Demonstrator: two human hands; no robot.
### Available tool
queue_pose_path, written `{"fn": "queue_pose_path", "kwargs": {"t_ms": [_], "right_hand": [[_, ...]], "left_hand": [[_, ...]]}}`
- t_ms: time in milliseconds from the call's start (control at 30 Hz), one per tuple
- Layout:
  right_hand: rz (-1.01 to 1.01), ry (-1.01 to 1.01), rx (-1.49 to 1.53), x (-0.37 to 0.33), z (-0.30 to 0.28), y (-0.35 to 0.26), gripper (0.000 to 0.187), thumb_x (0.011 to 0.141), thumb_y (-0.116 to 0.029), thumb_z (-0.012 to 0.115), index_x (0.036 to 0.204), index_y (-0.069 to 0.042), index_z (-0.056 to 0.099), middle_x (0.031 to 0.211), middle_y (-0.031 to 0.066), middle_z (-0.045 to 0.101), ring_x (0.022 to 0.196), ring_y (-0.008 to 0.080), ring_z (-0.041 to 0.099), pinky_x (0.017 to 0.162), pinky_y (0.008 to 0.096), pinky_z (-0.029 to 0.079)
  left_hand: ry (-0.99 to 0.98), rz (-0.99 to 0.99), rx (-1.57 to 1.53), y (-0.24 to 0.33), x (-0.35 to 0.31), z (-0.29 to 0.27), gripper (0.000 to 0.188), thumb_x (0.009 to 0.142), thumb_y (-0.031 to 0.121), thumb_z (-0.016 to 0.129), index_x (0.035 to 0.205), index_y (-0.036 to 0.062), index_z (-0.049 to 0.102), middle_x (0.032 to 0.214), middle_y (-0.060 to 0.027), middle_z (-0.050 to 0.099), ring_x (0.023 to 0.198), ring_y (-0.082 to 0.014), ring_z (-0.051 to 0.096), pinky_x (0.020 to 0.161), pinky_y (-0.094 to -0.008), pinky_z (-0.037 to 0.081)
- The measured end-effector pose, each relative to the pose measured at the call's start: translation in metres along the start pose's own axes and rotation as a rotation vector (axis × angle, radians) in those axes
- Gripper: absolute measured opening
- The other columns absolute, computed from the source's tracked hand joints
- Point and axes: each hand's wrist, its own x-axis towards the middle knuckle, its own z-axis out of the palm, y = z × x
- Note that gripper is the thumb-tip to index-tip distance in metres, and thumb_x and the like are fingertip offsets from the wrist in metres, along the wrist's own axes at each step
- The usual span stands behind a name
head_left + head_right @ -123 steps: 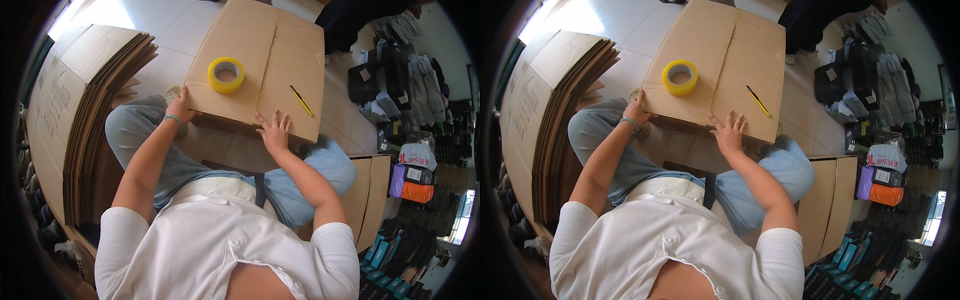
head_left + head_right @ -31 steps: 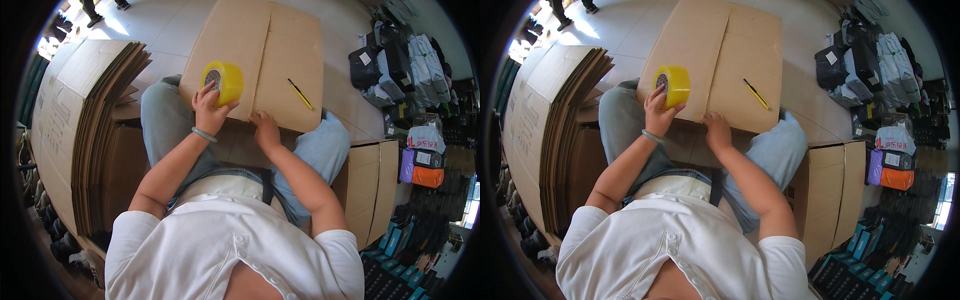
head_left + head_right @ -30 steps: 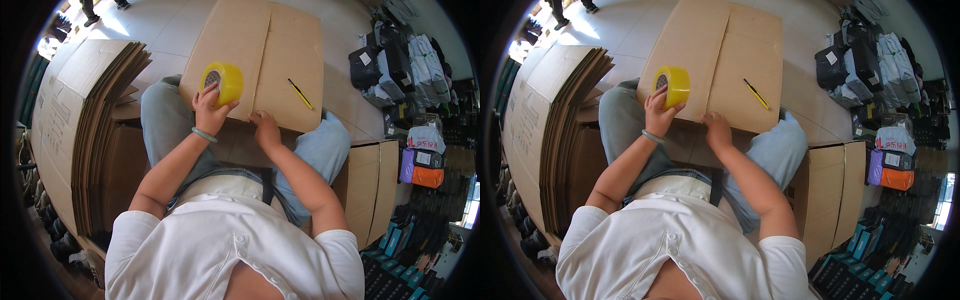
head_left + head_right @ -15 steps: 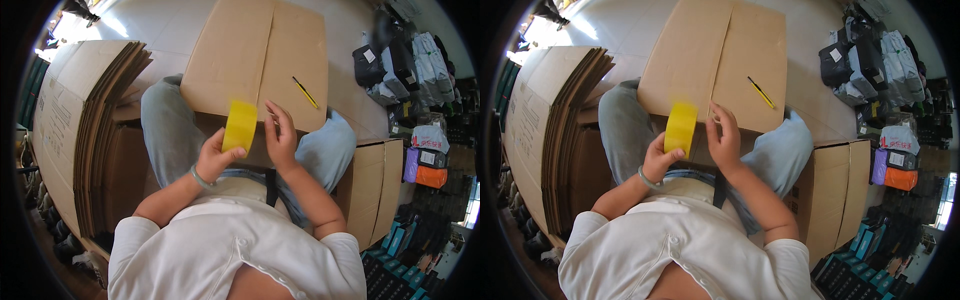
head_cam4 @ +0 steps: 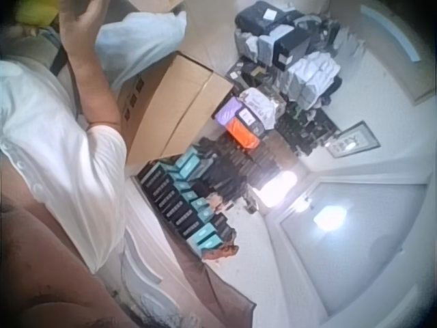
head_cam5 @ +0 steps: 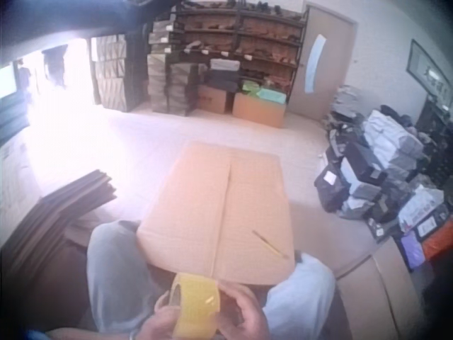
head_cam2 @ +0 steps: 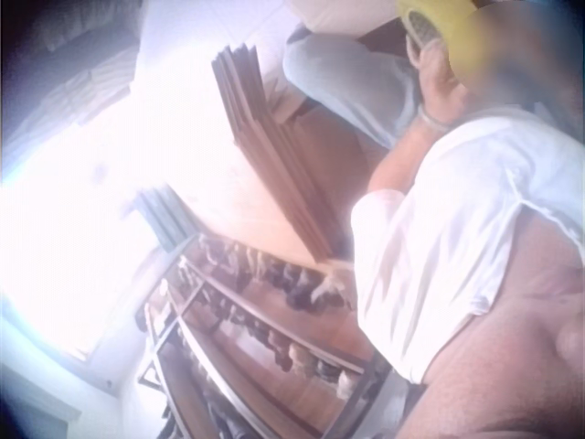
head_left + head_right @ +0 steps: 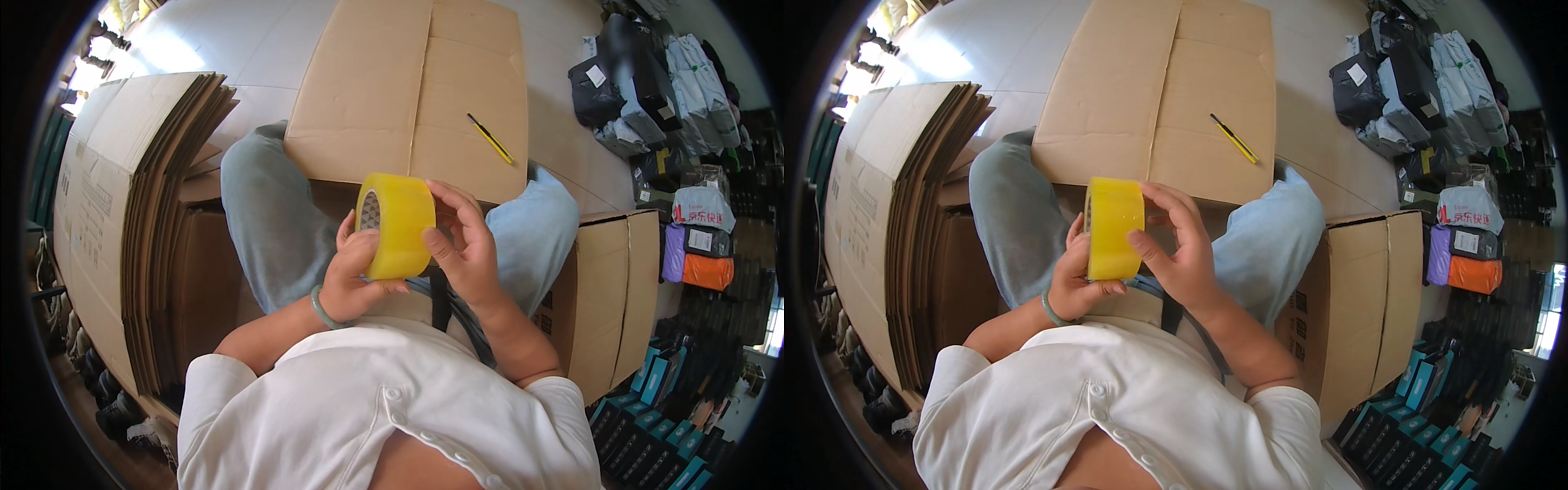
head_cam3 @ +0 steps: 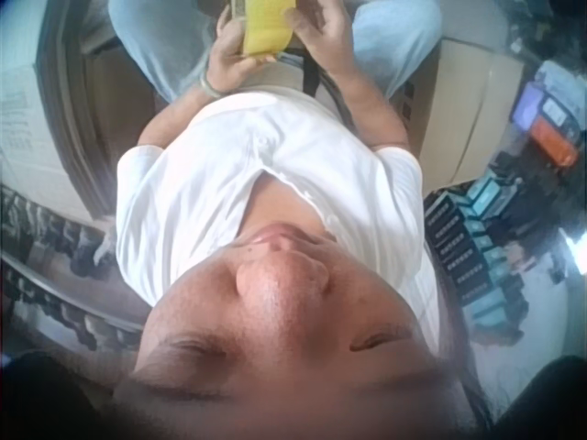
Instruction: The person sits on the floor and seals cardboard boxes using yellow packing tape and a yellow utility knife. They apply tape along the seams, cut the tape with the knife, and move the sealed boxes aside to continue with additional boxes.
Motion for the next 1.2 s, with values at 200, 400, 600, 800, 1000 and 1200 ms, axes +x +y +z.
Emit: {"fn": "queue_pose_path", "kwargs": {"t_ms": [200, 400, 600, 800, 1000, 1200], "right_hand": [[-0.083, 0.029, -0.065, -0.007, 0.0, -0.013, 0.039, 0.081, -0.005, 0.07, 0.117, -0.001, 0.057, 0.117, 0.0101, 0.054, 0.105, 0.0175, 0.055, 0.085, 0.0283, 0.048], [0.007, -0.028, 0.062, -0.007, -0.008, -0.021, 0.034, 0.084, 0.003, 0.064, 0.116, 0.003, 0.056, 0.113, 0.0088, 0.053, 0.099, 0.0159, 0.057, 0.087, 0.0264, 0.047], [-0.081, -0.078, -0.267, 0.002, -0.031, -0.03, 0.032, 0.082, 0.002, 0.065, 0.114, 0.0, 0.06, 0.106, 0.0093, 0.057, 0.098, 0.0165, 0.058, 0.085, 0.0264, 0.047], [-0.172, -0.343, -0.463, 0.006, -0.033, -0.062, 0.038, 0.074, -0.006, 0.073, 0.111, -0.003, 0.063, 0.114, 0.0121, 0.058, 0.101, 0.0231, 0.058, 0.087, 0.0297, 0.047], [-0.226, -0.355, -0.501, -0.007, -0.023, -0.065, 0.039, 0.068, -0.009, 0.078, 0.105, -0.004, 0.066, 0.106, 0.0116, 0.061, 0.094, 0.0233, 0.061, 0.082, 0.0302, 0.049], [-0.166, -0.325, -0.543, -0.018, -0.015, -0.072, 0.037, 0.065, -0.003, 0.079, 0.1, -0.004, 0.067, 0.099, 0.0097, 0.062, 0.089, 0.0224, 0.061, 0.076, 0.03, 0.051]], "left_hand": [[0.076, 0.145, 0.199, -0.003, 0.0, 0.001, 0.042, 0.064, 0.029, 0.081, 0.098, 0.0084, 0.065, 0.101, -0.0055, 0.064, 0.102, -0.0223, 0.057, 0.109, -0.0512, 0.012], [0.054, 0.144, 0.175, -0.004, -0.002, -0.001, 0.042, 0.065, 0.03, 0.081, 0.098, 0.0077, 0.065, 0.099, -0.0067, 0.064, 0.101, -0.0222, 0.057, 0.11, -0.0518, 0.011], [-0.157, -0.022, -0.349, -0.01, -0.004, -0.027, 0.045, 0.076, 0.031, 0.073, 0.106, -0.0007, 0.061, 0.103, -0.0072, 0.063, 0.103, -0.0201, 0.056, 0.111, -0.0491, 0.009], [-0.198, -0.472, -1.217, -0.015, -0.011, -0.042, 0.048, 0.081, 0.031, 0.068, 0.11, -0.0049, 0.057, 0.097, -0.0095, 0.066, 0.08, -0.0138, 0.063, 0.073, -0.0248, 0.049], [-0.229, -0.491, -1.272, -0.023, -0.006, -0.046, 0.053, 0.085, 0.04, 0.058, 0.111, -0.0069, 0.054, 0.08, -0.0137, 0.067, 0.051, -0.0117, 0.059, 0.048, -0.0187, 0.048], [-0.294, -0.584, -1.179, -0.021, -0.008, -0.047, 0.044, 0.085, 0.039, 0.058, 0.099, -0.0031, 0.061, 0.079, -0.0089, 0.066, 0.064, -0.011, 0.061, 0.061, -0.0211, 0.049]]}}
